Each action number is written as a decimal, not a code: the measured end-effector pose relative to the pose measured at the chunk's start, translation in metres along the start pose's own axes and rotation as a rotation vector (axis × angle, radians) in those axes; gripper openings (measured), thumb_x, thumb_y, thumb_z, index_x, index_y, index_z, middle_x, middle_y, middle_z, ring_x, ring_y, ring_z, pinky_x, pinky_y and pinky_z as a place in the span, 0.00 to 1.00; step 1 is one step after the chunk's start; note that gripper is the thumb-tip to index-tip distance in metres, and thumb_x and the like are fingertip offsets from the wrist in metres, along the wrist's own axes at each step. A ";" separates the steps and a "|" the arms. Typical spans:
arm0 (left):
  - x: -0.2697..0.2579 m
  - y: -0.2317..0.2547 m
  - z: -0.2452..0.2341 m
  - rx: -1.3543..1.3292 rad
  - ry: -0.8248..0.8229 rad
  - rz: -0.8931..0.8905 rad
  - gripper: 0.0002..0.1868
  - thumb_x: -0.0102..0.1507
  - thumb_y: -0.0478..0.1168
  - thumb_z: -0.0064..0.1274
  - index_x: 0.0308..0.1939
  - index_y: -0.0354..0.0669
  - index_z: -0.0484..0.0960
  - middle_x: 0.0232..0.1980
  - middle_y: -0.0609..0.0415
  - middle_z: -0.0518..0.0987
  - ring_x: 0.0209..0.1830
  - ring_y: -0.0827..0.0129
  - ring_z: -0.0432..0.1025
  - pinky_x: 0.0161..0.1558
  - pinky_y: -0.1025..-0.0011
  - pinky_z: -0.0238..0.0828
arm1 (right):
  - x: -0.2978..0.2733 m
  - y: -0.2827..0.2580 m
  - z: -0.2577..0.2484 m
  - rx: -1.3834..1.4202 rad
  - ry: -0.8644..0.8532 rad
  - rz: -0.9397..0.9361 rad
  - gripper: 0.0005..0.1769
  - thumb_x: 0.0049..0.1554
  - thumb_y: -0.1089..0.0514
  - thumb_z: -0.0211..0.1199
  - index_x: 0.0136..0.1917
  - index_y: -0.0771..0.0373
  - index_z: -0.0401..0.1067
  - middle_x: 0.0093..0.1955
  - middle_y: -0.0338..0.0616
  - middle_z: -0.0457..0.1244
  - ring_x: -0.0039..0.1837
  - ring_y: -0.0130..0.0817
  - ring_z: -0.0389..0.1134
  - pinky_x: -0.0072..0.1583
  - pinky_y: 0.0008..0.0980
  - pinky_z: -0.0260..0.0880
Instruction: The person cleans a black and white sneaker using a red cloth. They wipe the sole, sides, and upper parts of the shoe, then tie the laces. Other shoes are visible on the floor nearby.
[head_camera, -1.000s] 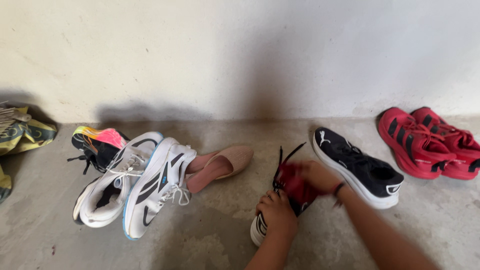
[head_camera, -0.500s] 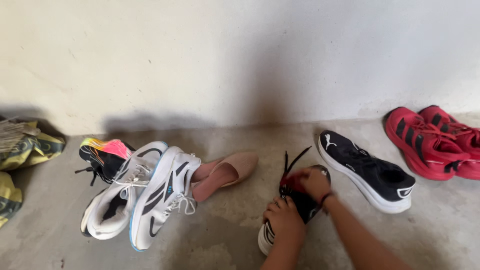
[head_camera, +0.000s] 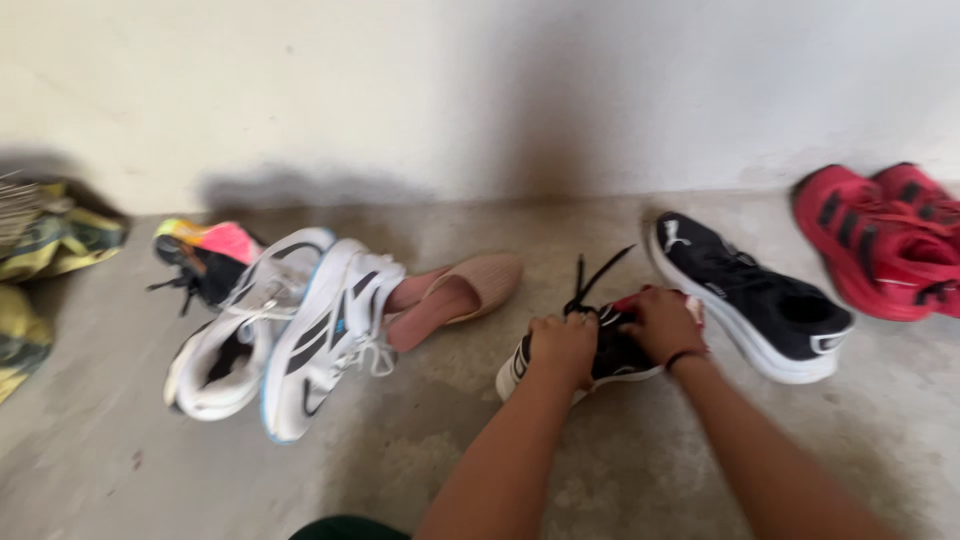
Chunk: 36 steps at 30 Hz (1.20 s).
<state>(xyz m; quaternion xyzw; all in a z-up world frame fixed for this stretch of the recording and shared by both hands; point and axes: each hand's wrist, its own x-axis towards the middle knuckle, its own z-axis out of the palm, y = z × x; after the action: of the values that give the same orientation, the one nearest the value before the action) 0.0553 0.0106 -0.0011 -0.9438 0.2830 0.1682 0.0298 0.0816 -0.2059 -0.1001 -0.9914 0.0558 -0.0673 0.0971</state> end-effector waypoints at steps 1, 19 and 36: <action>-0.003 -0.004 -0.002 -0.005 -0.020 -0.012 0.62 0.47 0.60 0.75 0.77 0.48 0.57 0.73 0.51 0.67 0.69 0.49 0.65 0.62 0.44 0.64 | 0.002 0.005 0.000 -0.028 -0.122 0.073 0.36 0.48 0.43 0.73 0.68 0.48 0.69 0.71 0.51 0.58 0.75 0.51 0.57 0.76 0.47 0.56; -0.004 -0.014 0.011 -0.071 -0.030 -0.014 0.62 0.50 0.62 0.72 0.79 0.48 0.53 0.76 0.51 0.62 0.73 0.47 0.58 0.68 0.44 0.56 | 0.020 0.057 -0.182 0.227 0.966 -0.103 0.19 0.58 0.77 0.55 0.60 0.69 0.76 0.56 0.60 0.64 0.63 0.55 0.63 0.65 0.49 0.65; 0.001 -0.010 0.017 -0.015 -0.028 -0.045 0.63 0.52 0.66 0.69 0.80 0.46 0.51 0.76 0.53 0.61 0.72 0.48 0.58 0.67 0.42 0.55 | -0.036 -0.029 -0.169 0.786 0.985 -0.161 0.16 0.61 0.74 0.50 0.60 0.68 0.70 0.61 0.49 0.63 0.61 0.36 0.64 0.66 0.30 0.65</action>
<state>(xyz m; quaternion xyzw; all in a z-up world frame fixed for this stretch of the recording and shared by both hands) 0.0565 0.0209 -0.0182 -0.9476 0.2601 0.1828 0.0304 0.0247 -0.2048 0.0657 -0.7354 -0.0098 -0.5383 0.4115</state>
